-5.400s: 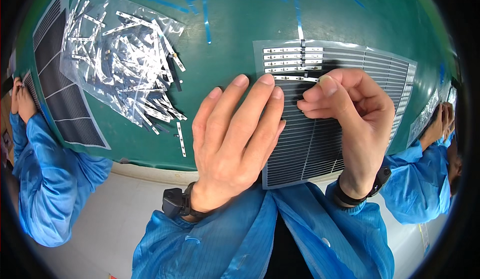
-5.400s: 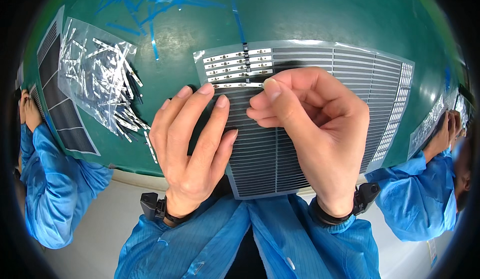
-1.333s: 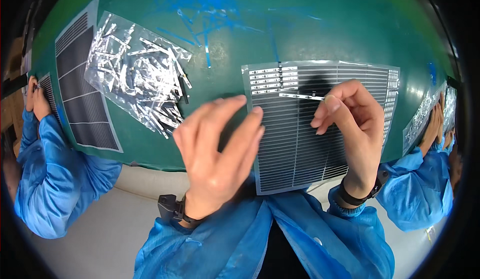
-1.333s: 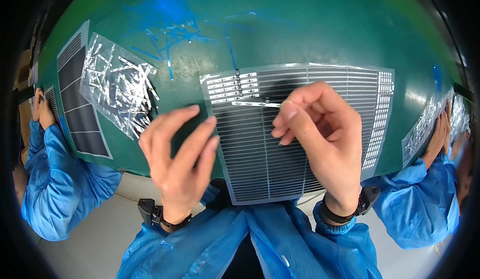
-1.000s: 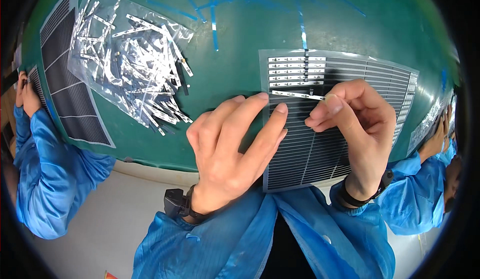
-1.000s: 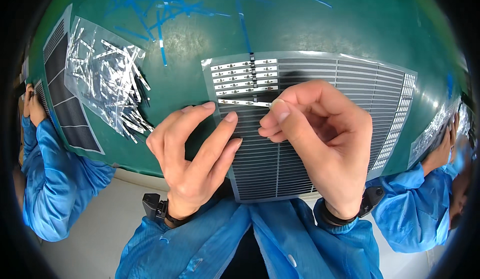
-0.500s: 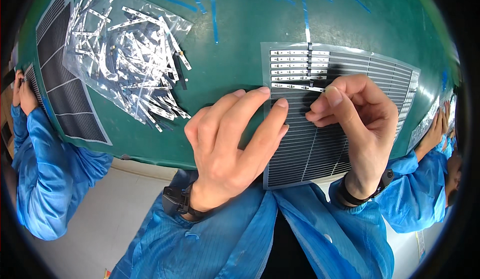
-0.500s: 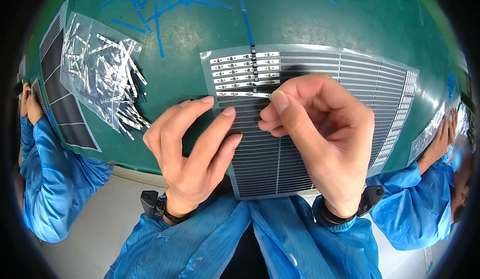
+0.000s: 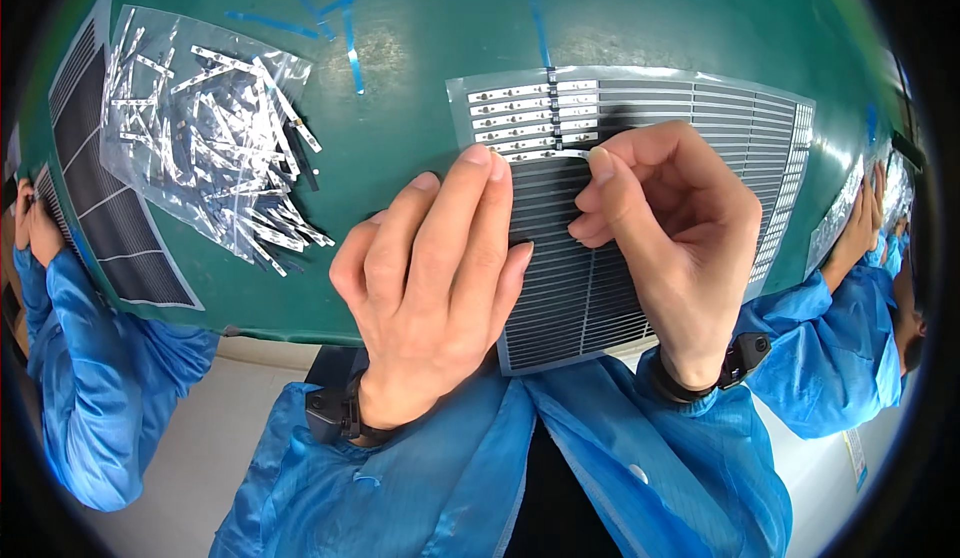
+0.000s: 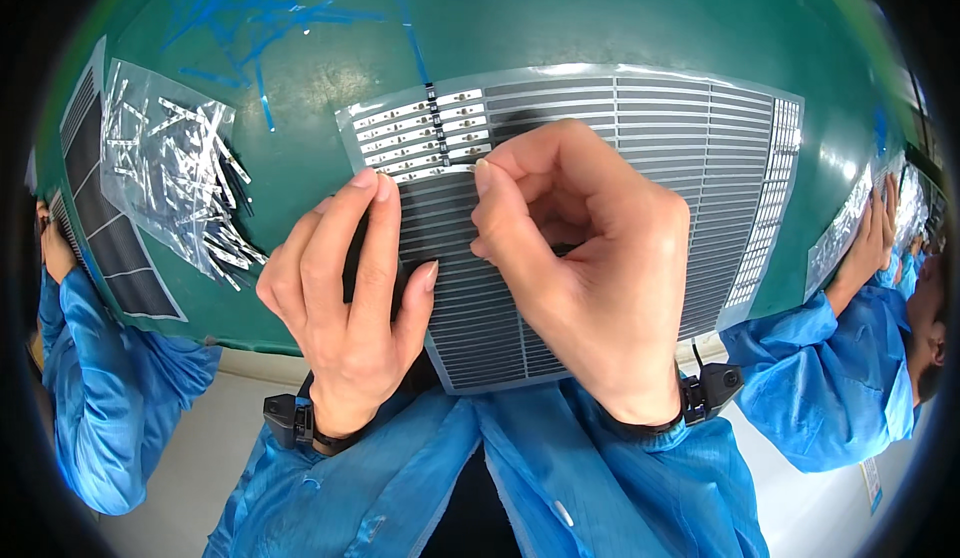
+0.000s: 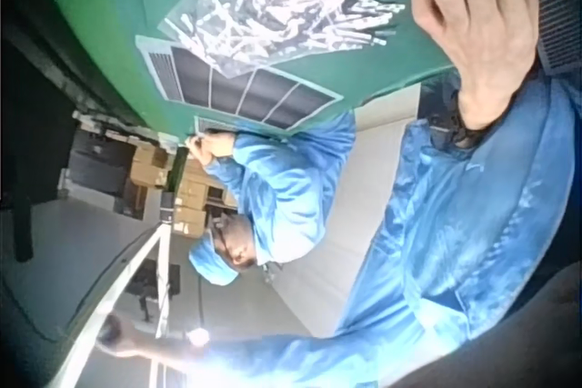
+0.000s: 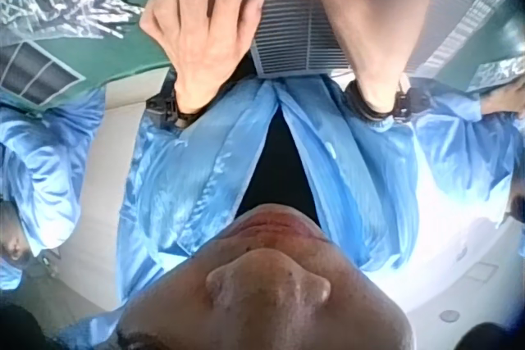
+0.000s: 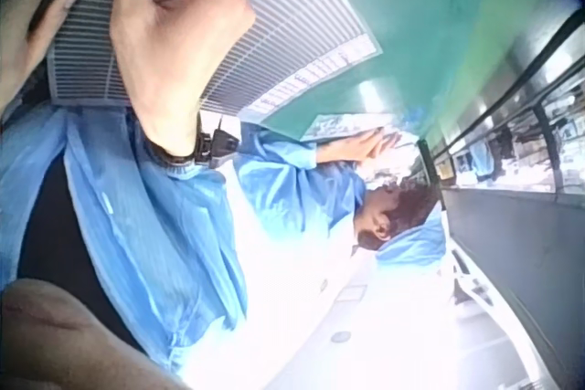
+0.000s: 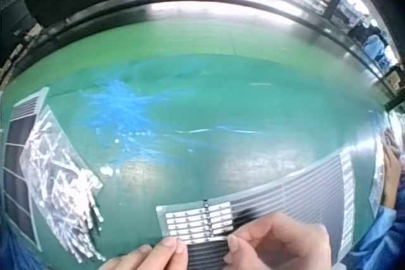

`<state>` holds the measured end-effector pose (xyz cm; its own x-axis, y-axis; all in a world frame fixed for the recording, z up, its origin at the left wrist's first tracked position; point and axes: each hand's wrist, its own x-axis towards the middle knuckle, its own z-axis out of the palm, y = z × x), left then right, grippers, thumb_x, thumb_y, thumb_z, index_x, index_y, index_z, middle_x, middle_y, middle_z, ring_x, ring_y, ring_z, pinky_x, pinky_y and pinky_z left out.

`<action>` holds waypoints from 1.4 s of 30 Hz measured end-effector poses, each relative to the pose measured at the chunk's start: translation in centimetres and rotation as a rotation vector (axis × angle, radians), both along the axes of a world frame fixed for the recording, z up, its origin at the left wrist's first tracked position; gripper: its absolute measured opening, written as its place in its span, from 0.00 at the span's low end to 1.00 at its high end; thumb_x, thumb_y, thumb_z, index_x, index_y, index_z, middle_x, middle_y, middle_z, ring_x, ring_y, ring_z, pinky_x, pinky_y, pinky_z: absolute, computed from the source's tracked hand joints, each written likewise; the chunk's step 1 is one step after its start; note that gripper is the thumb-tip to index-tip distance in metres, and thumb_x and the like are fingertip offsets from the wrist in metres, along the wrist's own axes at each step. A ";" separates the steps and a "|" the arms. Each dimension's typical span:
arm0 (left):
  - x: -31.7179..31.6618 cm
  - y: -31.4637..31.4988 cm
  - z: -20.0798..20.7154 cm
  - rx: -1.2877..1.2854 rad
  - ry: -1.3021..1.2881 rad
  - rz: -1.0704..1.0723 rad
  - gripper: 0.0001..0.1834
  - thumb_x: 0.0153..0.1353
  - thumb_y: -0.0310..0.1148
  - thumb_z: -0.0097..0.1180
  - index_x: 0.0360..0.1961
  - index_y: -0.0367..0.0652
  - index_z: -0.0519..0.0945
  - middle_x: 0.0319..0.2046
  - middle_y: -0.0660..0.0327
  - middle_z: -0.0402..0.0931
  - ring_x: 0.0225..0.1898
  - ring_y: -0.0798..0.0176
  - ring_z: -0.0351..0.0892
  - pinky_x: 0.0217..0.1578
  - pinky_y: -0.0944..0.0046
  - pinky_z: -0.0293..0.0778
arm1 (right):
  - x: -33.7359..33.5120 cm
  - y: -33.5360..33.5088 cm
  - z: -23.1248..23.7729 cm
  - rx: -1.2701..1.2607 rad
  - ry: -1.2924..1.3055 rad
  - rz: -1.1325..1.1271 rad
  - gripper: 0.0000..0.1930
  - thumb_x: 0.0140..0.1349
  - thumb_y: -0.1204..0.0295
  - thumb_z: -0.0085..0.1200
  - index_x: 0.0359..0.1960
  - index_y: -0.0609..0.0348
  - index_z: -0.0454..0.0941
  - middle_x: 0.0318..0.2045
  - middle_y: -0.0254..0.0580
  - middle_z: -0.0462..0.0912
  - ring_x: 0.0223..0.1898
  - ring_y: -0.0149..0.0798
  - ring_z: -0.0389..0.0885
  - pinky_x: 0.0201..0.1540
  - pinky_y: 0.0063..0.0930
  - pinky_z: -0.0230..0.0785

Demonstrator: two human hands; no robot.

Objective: Manually applying small strip components to a solar-panel-like substrate on an assembly line.

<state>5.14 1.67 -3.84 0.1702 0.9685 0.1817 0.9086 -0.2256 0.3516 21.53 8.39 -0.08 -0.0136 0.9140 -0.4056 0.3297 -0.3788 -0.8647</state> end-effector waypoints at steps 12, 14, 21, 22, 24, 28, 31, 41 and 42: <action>2.4 0.0 0.9 -0.139 0.040 0.069 0.32 0.61 0.45 0.67 0.66 0.49 0.79 0.70 0.49 0.68 0.67 0.46 0.69 0.67 0.44 0.60 | 3.9 1.6 0.8 0.180 -0.303 -0.205 0.13 0.75 0.69 0.57 0.31 0.62 0.75 0.24 0.39 0.83 0.22 0.25 0.81 0.25 0.18 0.75; 3.2 0.2 0.7 -0.121 0.055 0.114 0.30 0.61 0.46 0.67 0.66 0.55 0.80 0.69 0.50 0.68 0.67 0.46 0.67 0.67 0.43 0.59 | 4.6 1.5 0.1 0.168 -0.315 -0.227 0.14 0.74 0.69 0.59 0.30 0.61 0.74 0.22 0.36 0.82 0.22 0.24 0.80 0.25 0.17 0.73; 4.6 0.9 -0.4 -0.039 -0.036 0.178 0.28 0.62 0.46 0.68 0.65 0.73 0.79 0.65 0.51 0.64 0.66 0.45 0.62 0.66 0.38 0.57 | 5.2 0.8 -1.0 0.262 -0.333 -0.205 0.14 0.75 0.69 0.57 0.29 0.59 0.74 0.22 0.33 0.79 0.21 0.21 0.76 0.23 0.16 0.69; 4.8 0.8 -0.8 -0.026 -0.099 0.165 0.29 0.61 0.43 0.69 0.65 0.69 0.79 0.65 0.51 0.65 0.66 0.43 0.63 0.66 0.39 0.59 | 5.3 0.7 -1.4 0.264 -0.303 -0.193 0.13 0.75 0.69 0.57 0.30 0.60 0.74 0.22 0.33 0.79 0.22 0.21 0.76 0.24 0.16 0.70; 3.4 0.5 -1.3 0.009 -0.133 0.167 0.29 0.61 0.41 0.69 0.65 0.64 0.79 0.65 0.52 0.66 0.65 0.44 0.65 0.66 0.41 0.60 | 4.9 0.4 -2.1 0.285 -0.190 -0.158 0.12 0.75 0.68 0.58 0.33 0.59 0.76 0.24 0.32 0.80 0.24 0.20 0.76 0.25 0.16 0.70; 2.5 0.9 -0.5 0.073 -0.214 0.224 0.22 0.59 0.32 0.69 0.55 0.47 0.82 0.59 0.58 0.76 0.58 0.51 0.74 0.57 0.52 0.65 | 3.0 0.7 -1.5 0.653 -0.349 0.286 0.05 0.61 0.82 0.64 0.38 0.62 0.83 0.34 0.41 0.81 0.32 0.37 0.82 0.35 0.29 0.74; 2.3 2.4 -0.4 0.106 -0.225 0.253 0.18 0.60 0.28 0.68 0.52 0.48 0.84 0.56 0.63 0.78 0.52 0.54 0.74 0.52 0.55 0.65 | 1.6 1.2 -2.8 0.701 -0.333 0.326 0.06 0.61 0.82 0.64 0.39 0.62 0.83 0.36 0.43 0.79 0.33 0.45 0.81 0.35 0.35 0.74; 2.6 4.7 -1.1 0.116 -0.282 0.304 0.09 0.58 0.29 0.70 0.40 0.51 0.87 0.46 0.66 0.76 0.44 0.58 0.71 0.48 0.57 0.63 | 1.8 2.8 -3.8 0.693 -0.292 0.359 0.05 0.60 0.81 0.64 0.38 0.62 0.84 0.34 0.42 0.79 0.34 0.44 0.81 0.37 0.35 0.74; 2.5 4.7 -1.1 0.128 -0.273 0.297 0.09 0.58 0.29 0.70 0.40 0.51 0.87 0.46 0.66 0.76 0.44 0.58 0.71 0.48 0.57 0.63 | 1.8 2.7 -3.9 0.691 -0.290 0.360 0.05 0.60 0.81 0.64 0.38 0.62 0.84 0.34 0.42 0.79 0.34 0.44 0.81 0.37 0.35 0.74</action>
<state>7.66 6.36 -4.94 -0.1836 0.9349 0.3037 0.8180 -0.0260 0.5746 23.36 11.13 -4.00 -0.3338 0.9182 0.2133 0.5751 0.3776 -0.7257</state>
